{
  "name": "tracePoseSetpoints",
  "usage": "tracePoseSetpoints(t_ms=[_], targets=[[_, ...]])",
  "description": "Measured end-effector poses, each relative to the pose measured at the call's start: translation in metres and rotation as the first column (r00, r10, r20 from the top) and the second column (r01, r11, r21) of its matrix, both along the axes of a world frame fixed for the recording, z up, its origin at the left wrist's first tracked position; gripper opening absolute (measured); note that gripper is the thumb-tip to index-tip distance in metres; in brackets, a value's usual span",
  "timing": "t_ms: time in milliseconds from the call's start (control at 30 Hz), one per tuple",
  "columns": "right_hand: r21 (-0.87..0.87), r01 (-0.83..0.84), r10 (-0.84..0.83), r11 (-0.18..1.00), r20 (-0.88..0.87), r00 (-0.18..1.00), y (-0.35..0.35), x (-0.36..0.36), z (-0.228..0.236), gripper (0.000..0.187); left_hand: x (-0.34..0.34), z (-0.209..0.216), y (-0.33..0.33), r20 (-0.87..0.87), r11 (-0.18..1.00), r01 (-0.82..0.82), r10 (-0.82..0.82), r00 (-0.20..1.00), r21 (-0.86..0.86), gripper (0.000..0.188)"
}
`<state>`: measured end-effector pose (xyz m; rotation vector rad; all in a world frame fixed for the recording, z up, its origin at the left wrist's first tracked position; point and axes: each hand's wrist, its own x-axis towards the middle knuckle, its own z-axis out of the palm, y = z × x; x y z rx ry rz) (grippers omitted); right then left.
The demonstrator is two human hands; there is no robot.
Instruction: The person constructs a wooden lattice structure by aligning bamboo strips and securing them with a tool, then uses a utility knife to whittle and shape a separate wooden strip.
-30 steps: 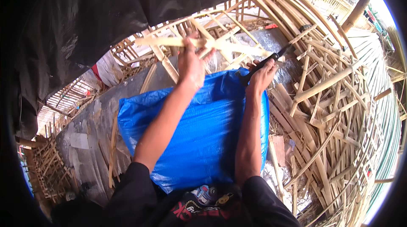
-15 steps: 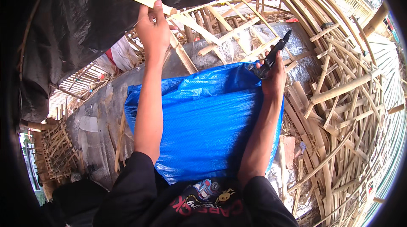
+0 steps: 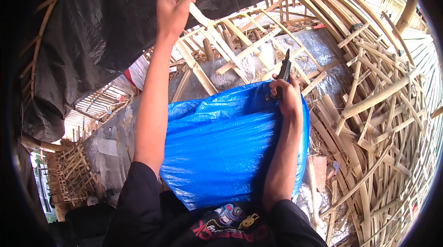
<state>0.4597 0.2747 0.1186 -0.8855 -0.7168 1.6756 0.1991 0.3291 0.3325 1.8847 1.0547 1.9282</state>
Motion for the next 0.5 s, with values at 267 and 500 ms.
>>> tracePoseSetpoints(t_ms=[267, 500], targets=[[0.039, 0.14, -0.143, 0.989, 0.425, 0.894, -0.028, -0.023, 0.044, 0.044, 0.021, 0.061, -0.011, 0.242, 0.99, 0.141, -0.141, 0.96, 0.016, 0.025], [0.376, 0.15, -0.249, 0.914, 0.229, 0.941, -0.084, -0.063, 0.148, 0.046, 0.016, 0.06, -0.011, 0.45, 0.952, 0.3, -0.295, 0.843, 0.063, 0.046]])
